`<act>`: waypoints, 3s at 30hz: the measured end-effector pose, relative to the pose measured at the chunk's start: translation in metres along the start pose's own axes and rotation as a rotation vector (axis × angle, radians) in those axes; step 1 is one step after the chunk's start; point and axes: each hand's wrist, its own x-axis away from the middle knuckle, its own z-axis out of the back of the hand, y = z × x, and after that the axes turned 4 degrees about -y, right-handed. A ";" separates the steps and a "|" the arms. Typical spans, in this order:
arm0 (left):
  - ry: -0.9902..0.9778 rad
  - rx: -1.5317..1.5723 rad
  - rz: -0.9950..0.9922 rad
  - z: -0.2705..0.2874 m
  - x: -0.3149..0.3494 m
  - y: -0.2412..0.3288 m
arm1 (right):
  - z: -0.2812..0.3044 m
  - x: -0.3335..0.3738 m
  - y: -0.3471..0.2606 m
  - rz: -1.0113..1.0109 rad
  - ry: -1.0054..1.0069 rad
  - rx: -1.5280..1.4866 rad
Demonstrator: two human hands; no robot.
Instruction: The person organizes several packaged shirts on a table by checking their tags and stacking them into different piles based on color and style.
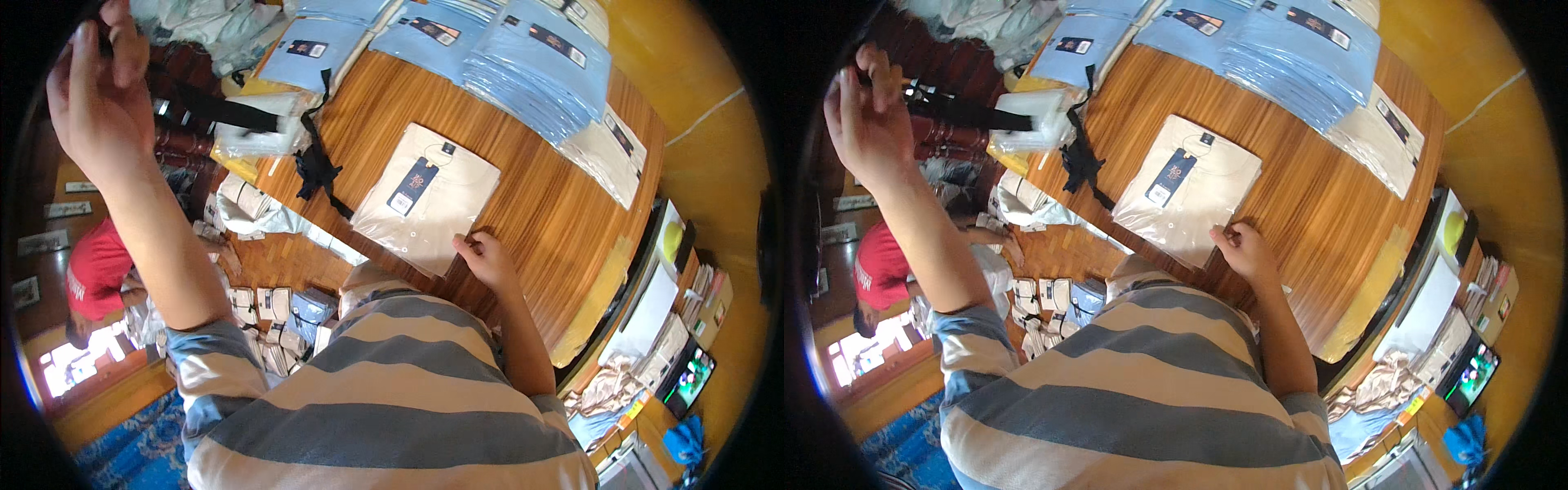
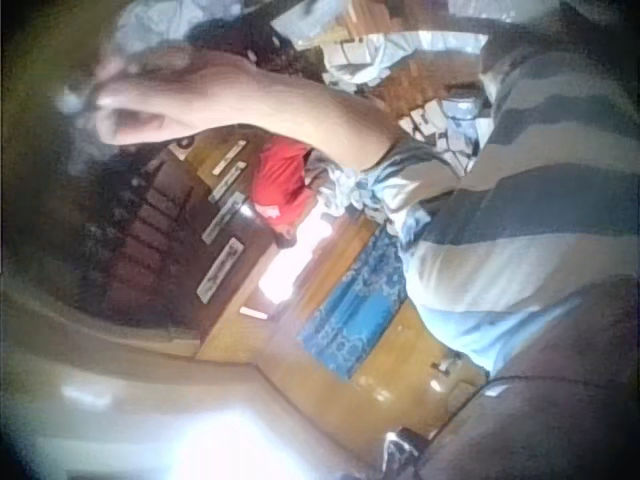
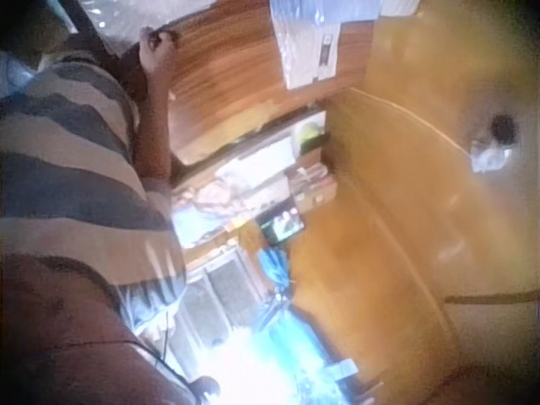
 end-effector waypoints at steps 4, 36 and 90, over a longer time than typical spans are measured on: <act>-0.123 -0.223 0.220 -0.029 0.008 -0.082 | -0.001 -0.001 0.000 0.029 0.118 0.040; -0.730 -0.057 0.821 -0.102 0.323 -0.217 | -0.070 -0.053 -0.030 0.105 0.863 0.240; -0.254 0.425 1.308 -0.144 0.406 -0.128 | -0.003 -0.036 0.012 -0.082 0.140 -0.743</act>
